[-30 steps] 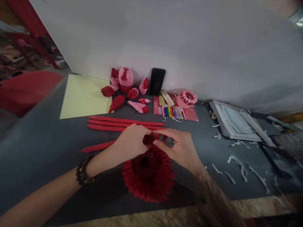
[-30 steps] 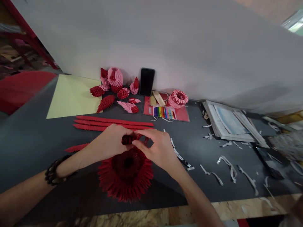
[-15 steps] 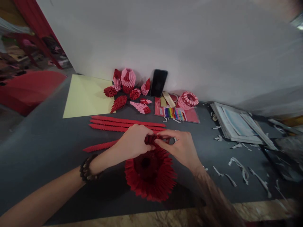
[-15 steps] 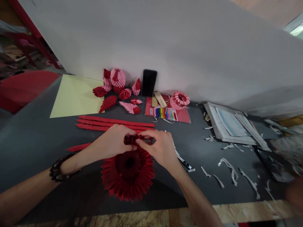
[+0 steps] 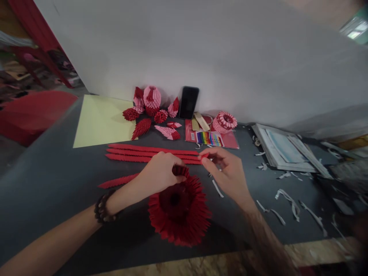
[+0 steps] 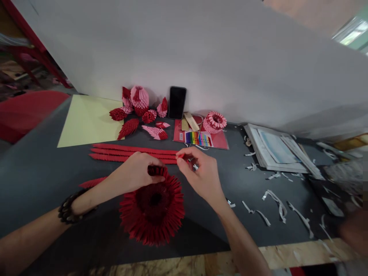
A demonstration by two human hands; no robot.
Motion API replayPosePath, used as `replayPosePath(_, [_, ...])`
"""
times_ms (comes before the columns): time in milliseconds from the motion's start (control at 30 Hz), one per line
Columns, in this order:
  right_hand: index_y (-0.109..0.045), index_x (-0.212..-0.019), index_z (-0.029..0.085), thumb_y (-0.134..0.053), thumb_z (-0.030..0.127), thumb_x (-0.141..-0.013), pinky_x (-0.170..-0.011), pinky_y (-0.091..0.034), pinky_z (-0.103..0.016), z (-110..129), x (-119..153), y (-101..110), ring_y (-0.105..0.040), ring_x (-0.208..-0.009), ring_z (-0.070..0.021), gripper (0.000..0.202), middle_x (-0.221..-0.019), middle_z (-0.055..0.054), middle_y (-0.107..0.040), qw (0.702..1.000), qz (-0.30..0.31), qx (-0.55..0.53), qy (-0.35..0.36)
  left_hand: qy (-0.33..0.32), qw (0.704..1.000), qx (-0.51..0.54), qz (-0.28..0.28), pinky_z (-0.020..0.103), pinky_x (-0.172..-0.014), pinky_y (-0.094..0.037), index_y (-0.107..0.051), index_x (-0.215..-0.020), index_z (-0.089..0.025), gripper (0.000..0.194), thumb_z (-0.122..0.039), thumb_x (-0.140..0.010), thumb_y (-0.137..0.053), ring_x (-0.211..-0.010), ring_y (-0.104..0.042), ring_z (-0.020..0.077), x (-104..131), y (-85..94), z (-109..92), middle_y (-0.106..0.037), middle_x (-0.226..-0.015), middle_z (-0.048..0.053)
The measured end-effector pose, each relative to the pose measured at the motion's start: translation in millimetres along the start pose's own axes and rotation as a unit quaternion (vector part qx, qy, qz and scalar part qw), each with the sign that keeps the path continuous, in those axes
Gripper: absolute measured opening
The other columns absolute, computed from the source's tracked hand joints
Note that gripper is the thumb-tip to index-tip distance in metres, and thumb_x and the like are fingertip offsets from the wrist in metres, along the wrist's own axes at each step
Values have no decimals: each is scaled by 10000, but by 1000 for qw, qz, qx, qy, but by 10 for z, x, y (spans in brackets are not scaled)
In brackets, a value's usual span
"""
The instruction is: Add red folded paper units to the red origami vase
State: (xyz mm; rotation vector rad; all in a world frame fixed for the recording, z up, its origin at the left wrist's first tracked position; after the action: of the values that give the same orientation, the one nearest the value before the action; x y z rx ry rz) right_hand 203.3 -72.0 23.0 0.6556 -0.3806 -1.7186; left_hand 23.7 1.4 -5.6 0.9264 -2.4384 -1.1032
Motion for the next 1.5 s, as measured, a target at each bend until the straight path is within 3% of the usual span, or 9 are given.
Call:
replayPosePath(100, [-670, -951, 232, -485, 215, -972, -608, -428, -289, -11, 25, -60, -595, -620, -136, 186, -800, 2, -719, 997, 66, 41, 4, 0, 1000, 7, 0, 293, -683, -422, -787, -940, -249, 212, -383, -785, -731, -734, -671, 180, 17, 9, -21, -782, -837, 1])
replayPosePath(167, [-686, -947, 245, -524, 237, -968, -672, -442, -300, 15, 52, -117, -633, -693, -151, 164, -843, 3, -740, 992, 88, 89, 26, 5, 1000, 11, -7, 285, -669, -412, -782, -938, -247, 198, -362, -788, -724, -724, -662, 172, 29, 21, -36, -776, -825, -1])
replayPosePath(267, [-733, -930, 274, -664, 345, -918, -731, -459, -320, 47, 79, -185, -679, -791, -187, 100, -903, 4, -779, 987, 81, 134, 40, 5, 1000, 14, 1, 275, -656, -402, -779, -905, -240, 167, -344, -791, -715, -713, -655, 165, 31, 23, -54, -763, -788, -8])
replayPosePath(367, [-764, -862, 286, -705, 358, -892, -653, -438, -319, 39, 94, -230, -631, -638, -165, 98, -803, 14, -779, 986, 61, 149, 35, -1, 1000, 16, 10, 267, -649, -395, -777, -879, -240, 139, -323, -791, -709, -707, -650, 158, 18, 20, -55, -754, -766, -14])
replayPosePath(533, [-787, -818, 270, -725, 419, -873, -519, -360, -286, -27, 77, -149, -488, -516, -127, 170, -617, 26, -679, 999, -33, 34, -22, -3, 1000, -5, 2, 300, -707, -429, -781, -920, -241, 184, -358, -790, -725, -762, -676, 188, 6, 12, -13, -777, -830, 7])
replayPosePath(633, [-790, -796, 257, -751, 441, -839, -498, -336, -279, -113, 24, -39, -462, -520, -120, 193, -639, 20, -679, 994, -77, -41, -68, -4, 1000, -19, 4, 345, -807, -463, -775, -978, -262, 222, -382, -797, -729, -877, -701, 229, 16, 9, 0, -791, -938, 16])
replayPosePath(833, [-805, -771, 268, -822, 462, -748, -585, -466, -305, -304, -21, -80, -615, -624, -162, 196, -711, -8, -747, 984, 22, -121, -128, -10, 1000, -9, 9, 347, -837, -487, -765, -1025, -268, 234, -368, -828, -688, -896, -721, 225, 47, 59, -66, -797, -973, 9])
replayPosePath(1067, [-803, -781, 272, -837, 459, -732, -665, -532, -344, -395, 4, -191, -677, -683, -190, 196, -742, -23, -771, 977, 0, -152, -151, 14, 1000, 24, -8, 334, -822, -513, -779, -934, -214, 217, -298, -812, -621, -783, -715, 191, 54, 95, -95, -790, -860, 25])
replayPosePath(1500, [-808, -767, 257, -848, 426, -723, -681, -503, -336, -388, 22, -288, -643, -683, -178, 180, -730, -20, -750, 969, 3, -171, -179, 37, 998, -11, -42, 330, -733, -490, -751, -875, -205, 201, -272, -740, -618, -718, -689, 202, 69, 50, -87, -765, -781, 36])
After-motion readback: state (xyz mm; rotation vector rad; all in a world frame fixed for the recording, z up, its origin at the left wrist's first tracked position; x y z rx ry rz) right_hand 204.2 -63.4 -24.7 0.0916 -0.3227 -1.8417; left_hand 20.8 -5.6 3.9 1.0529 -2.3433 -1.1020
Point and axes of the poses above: each hand's wrist, its own x-axis away from the middle knuckle, its own y-axis out of the back of the hand, z = x × y, the point moved 3 cm from there along -x, towards the middle knuckle
